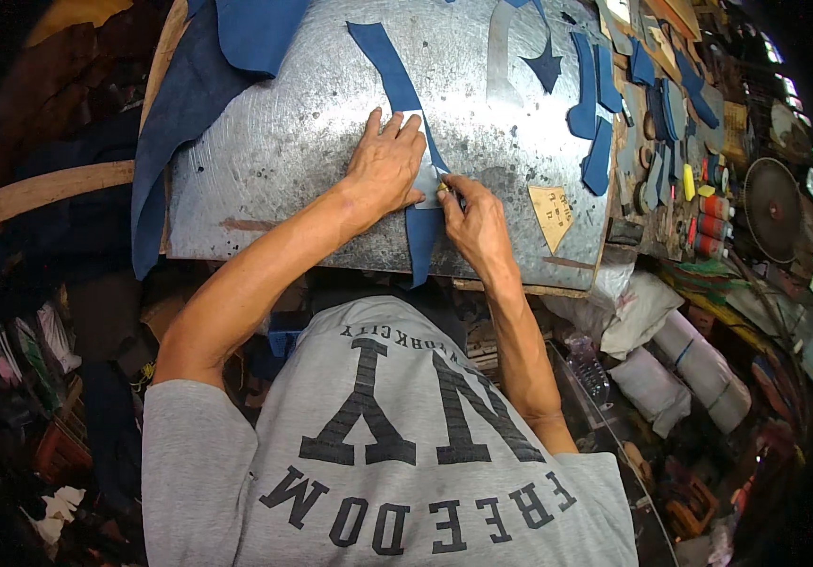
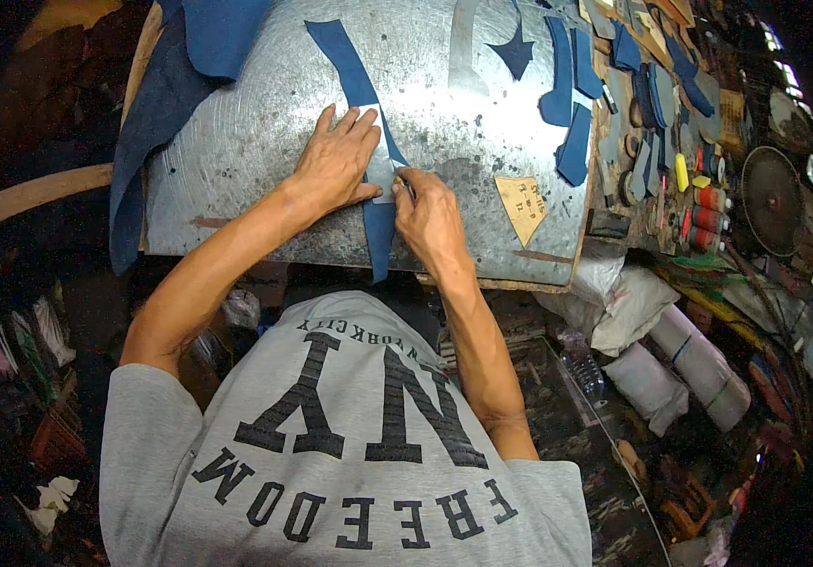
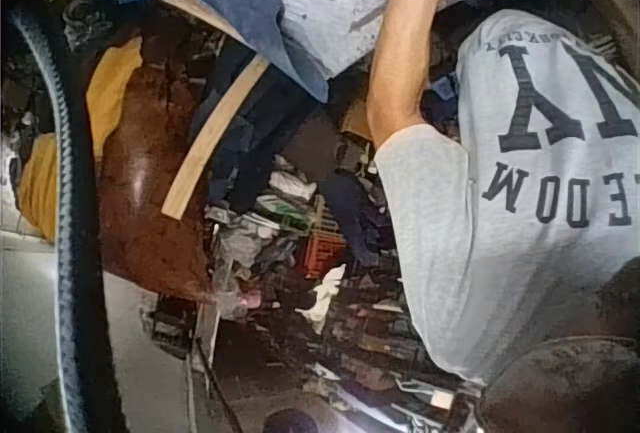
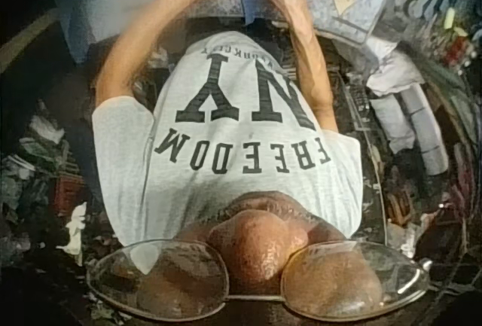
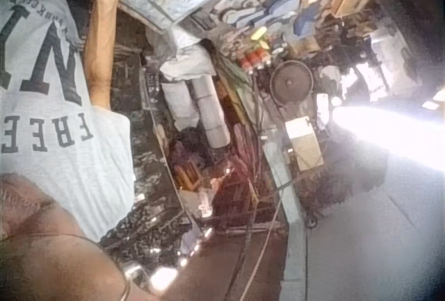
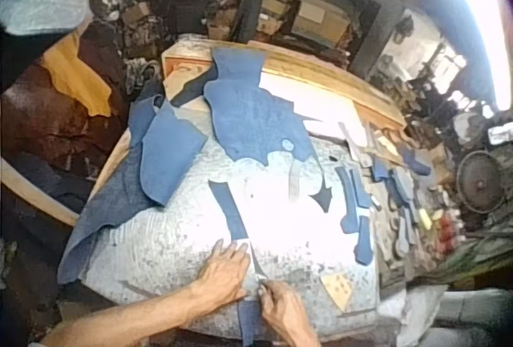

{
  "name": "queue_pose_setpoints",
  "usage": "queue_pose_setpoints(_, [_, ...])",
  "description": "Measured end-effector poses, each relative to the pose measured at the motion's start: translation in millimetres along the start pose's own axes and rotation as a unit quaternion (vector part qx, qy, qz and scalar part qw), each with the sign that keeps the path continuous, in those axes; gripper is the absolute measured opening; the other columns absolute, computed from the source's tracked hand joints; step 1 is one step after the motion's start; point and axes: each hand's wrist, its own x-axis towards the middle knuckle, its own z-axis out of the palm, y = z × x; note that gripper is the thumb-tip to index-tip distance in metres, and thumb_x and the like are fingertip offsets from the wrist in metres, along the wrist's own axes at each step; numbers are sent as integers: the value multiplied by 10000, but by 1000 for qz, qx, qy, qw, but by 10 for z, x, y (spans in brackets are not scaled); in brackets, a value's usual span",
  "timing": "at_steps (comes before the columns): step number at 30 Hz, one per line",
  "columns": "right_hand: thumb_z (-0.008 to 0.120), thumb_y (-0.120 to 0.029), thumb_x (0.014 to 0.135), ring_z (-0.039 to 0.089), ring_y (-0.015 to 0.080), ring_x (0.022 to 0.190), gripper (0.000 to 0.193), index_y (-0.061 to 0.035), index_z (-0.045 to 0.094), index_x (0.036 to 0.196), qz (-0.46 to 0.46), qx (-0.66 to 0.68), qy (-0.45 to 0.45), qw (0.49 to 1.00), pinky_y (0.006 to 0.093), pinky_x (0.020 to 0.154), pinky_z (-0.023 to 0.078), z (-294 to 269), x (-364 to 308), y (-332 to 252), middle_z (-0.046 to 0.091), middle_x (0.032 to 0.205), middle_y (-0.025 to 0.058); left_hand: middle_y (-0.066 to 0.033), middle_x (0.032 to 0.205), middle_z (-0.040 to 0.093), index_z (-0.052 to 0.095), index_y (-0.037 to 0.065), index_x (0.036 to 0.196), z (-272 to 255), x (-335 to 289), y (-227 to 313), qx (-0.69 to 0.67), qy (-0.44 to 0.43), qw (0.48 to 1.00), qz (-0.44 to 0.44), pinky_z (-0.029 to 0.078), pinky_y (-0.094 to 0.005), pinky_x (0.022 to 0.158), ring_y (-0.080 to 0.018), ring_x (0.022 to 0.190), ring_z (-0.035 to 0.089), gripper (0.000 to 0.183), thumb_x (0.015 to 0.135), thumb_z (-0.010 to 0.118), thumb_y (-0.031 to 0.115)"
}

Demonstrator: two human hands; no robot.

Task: Cutting leather patterns for shoes using a manual craft blade and metal templates.

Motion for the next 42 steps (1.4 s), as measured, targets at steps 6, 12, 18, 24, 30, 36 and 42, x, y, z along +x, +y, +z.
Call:
queue_pose_setpoints(6, [603,-130,903,640,423,933,273,20,679,1118,-2,-42,-43,998,463,827,508,-136,93,59,656,1005,259,-204,1434,450,541,22,1304,-24,19,44,-19,-20,1000,-13,250,-567,1141,-376,1361,398,779,694,829,411])
queue_pose_setpoints(12, [597,-127,911,642,386,897,261,-71,691,1147,-50,-115,-100,987,459,775,514,-372,184,213,633,990,200,-210,1428,453,579,95,1272,6,58,159,-26,-4,998,-61,224,-591,1133,-388,1357,400,644,744,792,396])
queue_pose_setpoints(18, [597,-111,911,636,391,876,260,-72,685,1153,-80,-99,-103,986,461,766,507,-457,154,403,628,977,190,-224,1421,456,587,79,1215,4,83,244,-31,8,996,-88,225,-601,1120,-409,1355,401,609,743,792,406])
queue_pose_setpoints(24, [598,-99,911,630,404,880,256,-55,682,1148,-61,-77,-92,991,461,766,501,-470,68,387,625,959,199,-247,1413,453,577,54,1190,-18,120,298,-33,-5,994,-100,225,-615,1109,-429,1354,396,620,736,798,414])
queue_pose_setpoints(30, [590,-86,908,623,428,1004,268,-16,671,1154,-64,-47,-62,995,448,865,505,-418,-57,458,634,1137,222,-244,1374,472,583,38,1160,6,123,304,-36,14,995,-97,244,-616,1100,-431,1336,408,614,727,804,414])
queue_pose_setpoints(36, [593,-103,905,557,455,1190,296,24,652,1166,-23,-20,-37,999,453,1007,465,-264,-213,475,551,1330,275,-250,1355,480,586,29,1141,45,133,299,-27,28,995,-89,264,-616,1088,-432,1315,426,610,727,802,422])
queue_pose_setpoints(42, [604,-114,905,506,454,1262,326,37,632,1193,26,10,5,1000,457,1062,419,-50,-376,411,494,1376,314,-257,1355,480,582,24,1155,-11,166,314,-12,-1,996,-86,256,-620,1096,-433,1303,439,638,727,799,443])
